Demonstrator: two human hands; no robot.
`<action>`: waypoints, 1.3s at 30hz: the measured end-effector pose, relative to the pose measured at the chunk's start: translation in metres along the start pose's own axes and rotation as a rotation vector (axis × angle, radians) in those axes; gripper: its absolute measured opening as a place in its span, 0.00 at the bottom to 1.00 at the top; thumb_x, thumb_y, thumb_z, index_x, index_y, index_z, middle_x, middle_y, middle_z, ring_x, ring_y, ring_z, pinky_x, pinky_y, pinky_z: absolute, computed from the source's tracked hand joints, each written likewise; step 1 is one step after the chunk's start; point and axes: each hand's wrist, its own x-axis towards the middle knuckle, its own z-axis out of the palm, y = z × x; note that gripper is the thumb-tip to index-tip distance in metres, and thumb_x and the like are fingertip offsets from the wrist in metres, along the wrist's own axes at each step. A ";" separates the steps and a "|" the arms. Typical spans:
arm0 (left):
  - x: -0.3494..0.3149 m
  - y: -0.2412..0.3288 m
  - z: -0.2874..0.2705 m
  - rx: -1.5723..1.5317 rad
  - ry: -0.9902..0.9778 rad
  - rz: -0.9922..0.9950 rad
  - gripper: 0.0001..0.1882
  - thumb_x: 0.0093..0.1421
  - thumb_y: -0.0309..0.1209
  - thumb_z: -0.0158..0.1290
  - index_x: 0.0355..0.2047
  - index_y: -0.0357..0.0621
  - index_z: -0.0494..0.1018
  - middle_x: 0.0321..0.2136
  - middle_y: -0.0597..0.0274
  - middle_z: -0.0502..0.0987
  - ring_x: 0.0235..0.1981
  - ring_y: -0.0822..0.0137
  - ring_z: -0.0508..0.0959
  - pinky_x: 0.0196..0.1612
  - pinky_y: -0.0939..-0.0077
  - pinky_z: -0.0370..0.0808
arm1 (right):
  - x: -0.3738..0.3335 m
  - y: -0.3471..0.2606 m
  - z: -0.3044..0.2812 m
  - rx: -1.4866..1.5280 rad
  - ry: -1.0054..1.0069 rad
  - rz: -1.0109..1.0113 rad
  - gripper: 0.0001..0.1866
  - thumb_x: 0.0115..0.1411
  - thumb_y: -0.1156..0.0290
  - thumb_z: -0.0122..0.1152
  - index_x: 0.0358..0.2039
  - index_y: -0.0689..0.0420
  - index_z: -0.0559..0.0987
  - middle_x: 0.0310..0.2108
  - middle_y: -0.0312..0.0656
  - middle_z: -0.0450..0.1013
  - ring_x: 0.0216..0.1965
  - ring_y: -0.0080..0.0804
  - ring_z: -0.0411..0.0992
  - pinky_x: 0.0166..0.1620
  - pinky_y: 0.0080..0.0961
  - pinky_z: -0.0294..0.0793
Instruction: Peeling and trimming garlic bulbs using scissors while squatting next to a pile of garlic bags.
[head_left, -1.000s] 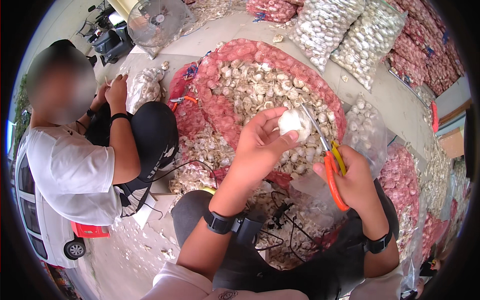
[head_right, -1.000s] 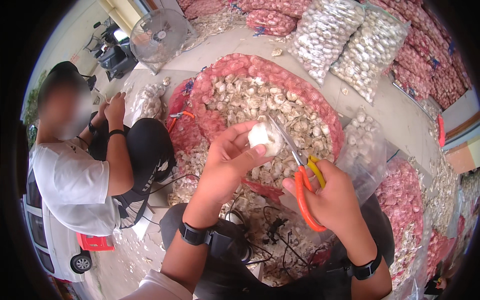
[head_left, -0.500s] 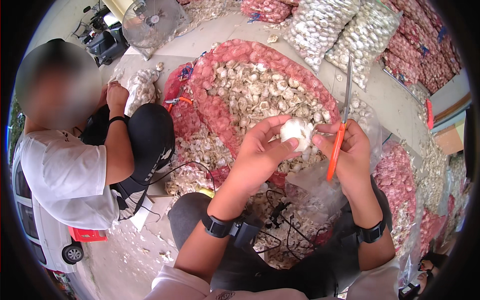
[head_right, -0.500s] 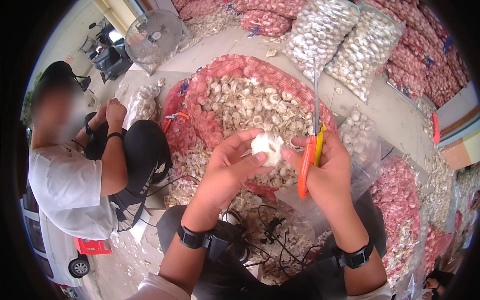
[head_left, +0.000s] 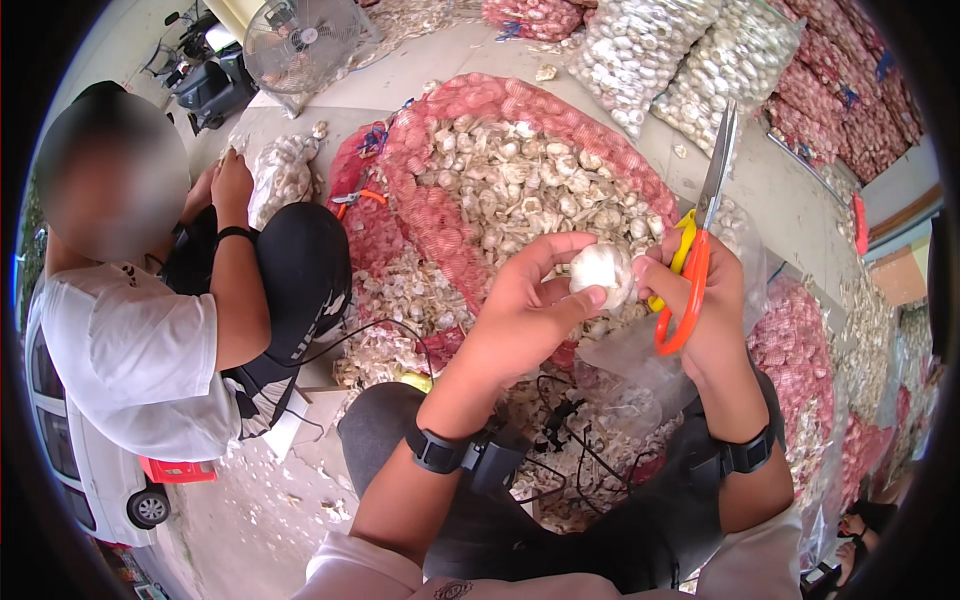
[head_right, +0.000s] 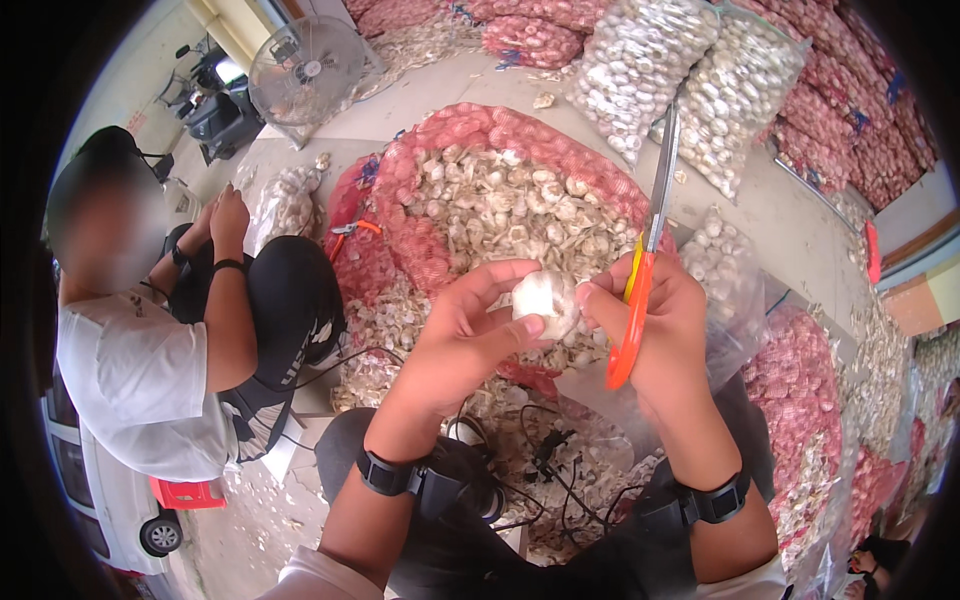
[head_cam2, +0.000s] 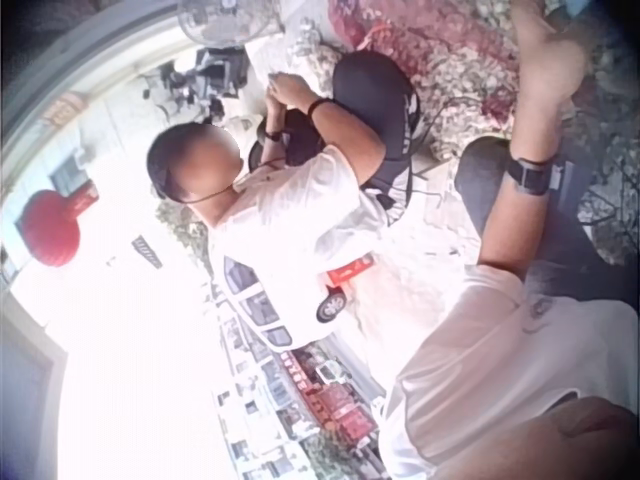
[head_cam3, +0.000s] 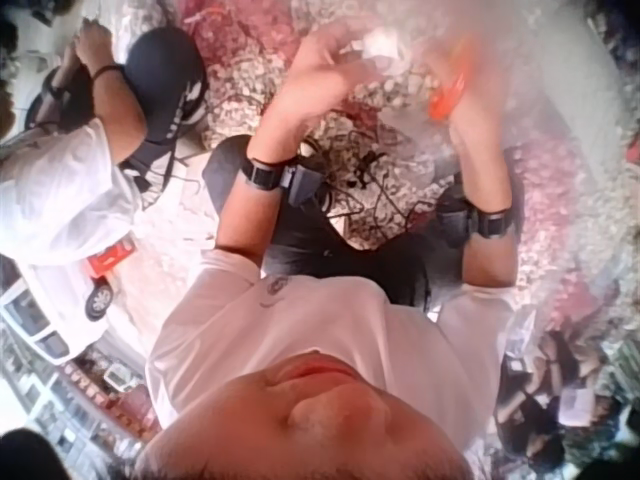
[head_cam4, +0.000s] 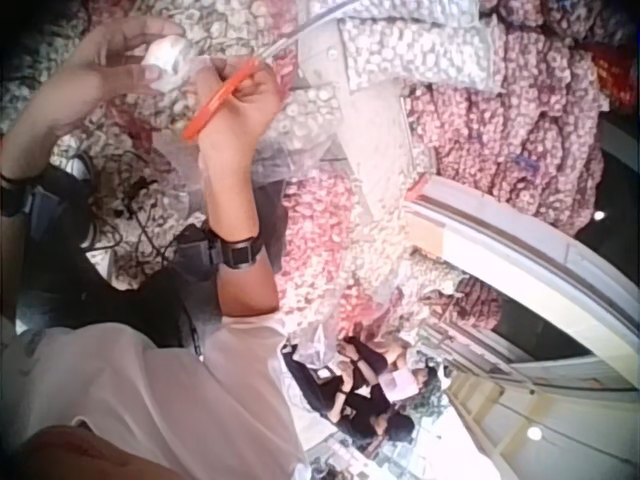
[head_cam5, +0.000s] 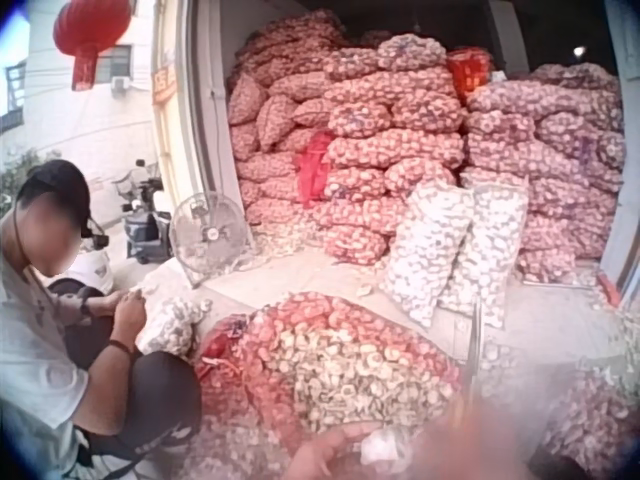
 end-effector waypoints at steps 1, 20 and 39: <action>0.000 0.000 0.001 -0.010 -0.014 0.000 0.23 0.59 0.17 0.53 0.55 0.35 0.64 0.50 0.56 0.71 0.47 0.66 0.76 0.47 0.69 0.78 | 0.001 0.001 -0.004 -0.010 -0.011 -0.018 0.11 0.52 0.82 0.65 0.34 0.62 0.72 0.27 0.39 0.75 0.25 0.19 0.72 0.28 0.16 0.70; 0.011 -0.009 0.020 -0.038 -0.065 -0.041 0.24 0.59 0.18 0.53 0.56 0.36 0.63 0.50 0.55 0.71 0.46 0.65 0.76 0.47 0.68 0.79 | -0.008 0.001 -0.039 -0.085 -0.093 -0.081 0.13 0.51 0.82 0.66 0.33 0.61 0.71 0.28 0.41 0.76 0.31 0.22 0.75 0.33 0.17 0.74; -0.005 0.008 0.004 0.137 -0.022 0.040 0.23 0.57 0.16 0.55 0.53 0.40 0.66 0.44 0.64 0.73 0.41 0.75 0.75 0.38 0.81 0.72 | 0.009 0.007 -0.007 -0.401 -0.031 -0.083 0.10 0.49 0.82 0.63 0.31 0.63 0.71 0.26 0.38 0.74 0.27 0.18 0.72 0.29 0.16 0.70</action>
